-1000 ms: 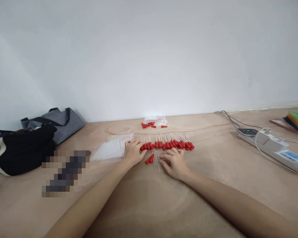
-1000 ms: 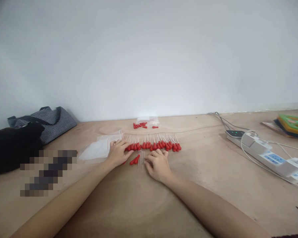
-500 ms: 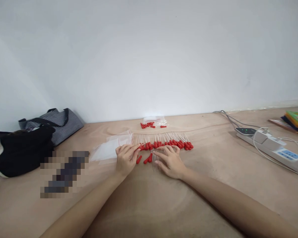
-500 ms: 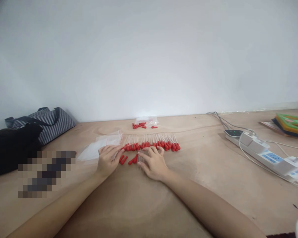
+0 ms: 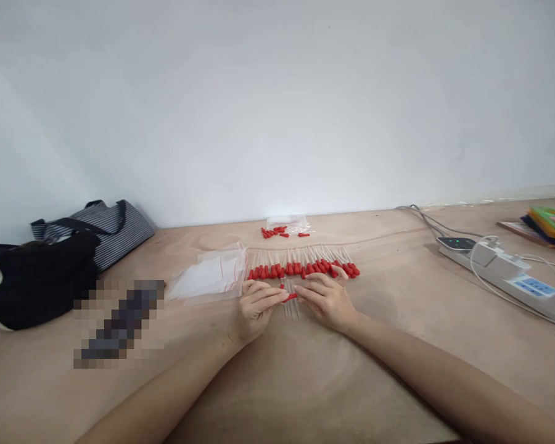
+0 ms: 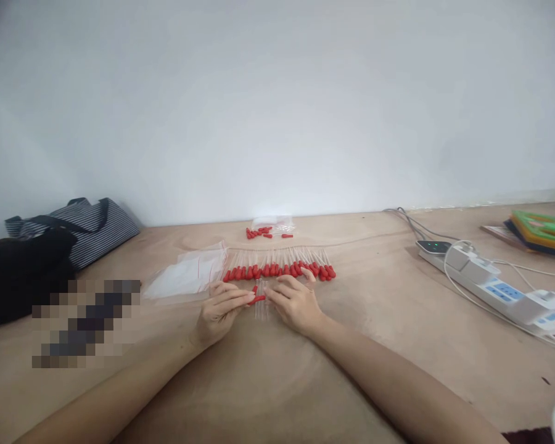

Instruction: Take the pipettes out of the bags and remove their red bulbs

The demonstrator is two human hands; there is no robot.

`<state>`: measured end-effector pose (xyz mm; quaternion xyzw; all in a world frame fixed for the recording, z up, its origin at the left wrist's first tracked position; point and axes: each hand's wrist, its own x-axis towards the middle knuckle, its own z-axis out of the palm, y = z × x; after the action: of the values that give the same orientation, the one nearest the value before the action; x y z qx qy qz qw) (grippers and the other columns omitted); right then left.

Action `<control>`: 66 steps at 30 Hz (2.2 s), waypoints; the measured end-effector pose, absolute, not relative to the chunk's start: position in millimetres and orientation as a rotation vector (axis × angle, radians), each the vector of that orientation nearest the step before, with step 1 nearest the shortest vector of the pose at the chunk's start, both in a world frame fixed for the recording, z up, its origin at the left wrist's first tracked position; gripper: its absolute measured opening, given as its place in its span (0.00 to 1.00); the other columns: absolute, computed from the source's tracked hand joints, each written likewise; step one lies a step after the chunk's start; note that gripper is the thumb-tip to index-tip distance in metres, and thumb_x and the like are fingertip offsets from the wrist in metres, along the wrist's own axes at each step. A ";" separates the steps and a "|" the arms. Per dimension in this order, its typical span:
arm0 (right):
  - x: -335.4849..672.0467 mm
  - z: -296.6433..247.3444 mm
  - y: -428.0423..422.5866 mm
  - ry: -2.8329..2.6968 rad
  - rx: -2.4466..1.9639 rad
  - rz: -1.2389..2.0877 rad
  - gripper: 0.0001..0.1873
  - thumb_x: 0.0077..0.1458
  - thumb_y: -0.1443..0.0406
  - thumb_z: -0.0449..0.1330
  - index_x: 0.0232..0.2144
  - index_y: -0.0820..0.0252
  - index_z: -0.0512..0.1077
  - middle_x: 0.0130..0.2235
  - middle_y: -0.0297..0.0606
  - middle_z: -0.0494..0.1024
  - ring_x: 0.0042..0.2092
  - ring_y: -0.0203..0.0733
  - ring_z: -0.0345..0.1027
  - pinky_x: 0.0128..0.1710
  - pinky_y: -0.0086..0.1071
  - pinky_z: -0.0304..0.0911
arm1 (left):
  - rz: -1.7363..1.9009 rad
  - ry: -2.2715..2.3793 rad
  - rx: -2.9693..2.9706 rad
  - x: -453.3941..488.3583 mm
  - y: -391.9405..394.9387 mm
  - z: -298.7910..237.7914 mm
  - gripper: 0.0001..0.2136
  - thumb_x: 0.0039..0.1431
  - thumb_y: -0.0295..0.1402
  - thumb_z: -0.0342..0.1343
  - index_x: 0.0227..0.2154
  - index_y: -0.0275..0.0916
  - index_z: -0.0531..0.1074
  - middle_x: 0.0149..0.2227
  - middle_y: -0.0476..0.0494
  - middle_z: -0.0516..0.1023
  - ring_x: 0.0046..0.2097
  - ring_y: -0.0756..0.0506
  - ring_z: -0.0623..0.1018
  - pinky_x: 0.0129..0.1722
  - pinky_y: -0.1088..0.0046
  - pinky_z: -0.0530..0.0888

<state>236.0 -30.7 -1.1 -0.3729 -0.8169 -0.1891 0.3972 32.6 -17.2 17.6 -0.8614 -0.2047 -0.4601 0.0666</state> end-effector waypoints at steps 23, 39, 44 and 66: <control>232.4 -4.5 -32.0 -2.263 -0.959 -0.482 0.10 0.54 0.68 0.48 0.24 0.59 0.67 0.21 0.30 0.67 0.32 0.34 0.55 0.47 0.42 0.35 | -1.033 -0.829 -2.468 45.3 -22.8 8.3 0.11 0.58 0.32 0.47 0.23 0.39 0.70 0.21 0.52 0.71 0.29 0.50 0.66 0.40 0.64 0.54; 234.4 -8.4 -28.6 -2.294 -1.000 -0.412 0.13 0.56 0.67 0.48 0.21 0.61 0.66 0.18 0.31 0.69 0.31 0.34 0.57 0.49 0.43 0.33 | -1.008 -0.869 -2.397 39.6 -25.3 9.7 0.13 0.59 0.26 0.43 0.24 0.40 0.70 0.19 0.51 0.70 0.30 0.49 0.68 0.39 0.63 0.54; 239.9 -9.3 -28.1 -2.216 -1.082 -0.393 0.13 0.55 0.66 0.49 0.22 0.59 0.68 0.20 0.30 0.70 0.32 0.35 0.58 0.49 0.42 0.34 | -1.078 -1.074 -2.327 25.2 -26.5 14.7 0.09 0.57 0.29 0.49 0.25 0.43 0.72 0.22 0.52 0.73 0.32 0.48 0.71 0.39 0.62 0.54; 206.9 -9.0 -32.3 -2.103 -1.553 -0.135 0.13 0.48 0.72 0.50 0.35 0.57 0.69 0.31 0.35 0.69 0.35 0.36 0.60 0.31 0.32 0.39 | -0.967 -1.732 -2.334 19.2 12.0 25.4 0.05 0.50 0.34 0.53 0.29 0.42 0.72 0.32 0.46 0.75 0.38 0.41 0.71 0.36 0.62 0.60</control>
<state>206.9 -32.3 -9.0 -0.5729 -0.7761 -0.0499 0.2588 19.2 12.0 25.4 -0.7614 -0.5650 -0.3154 0.0394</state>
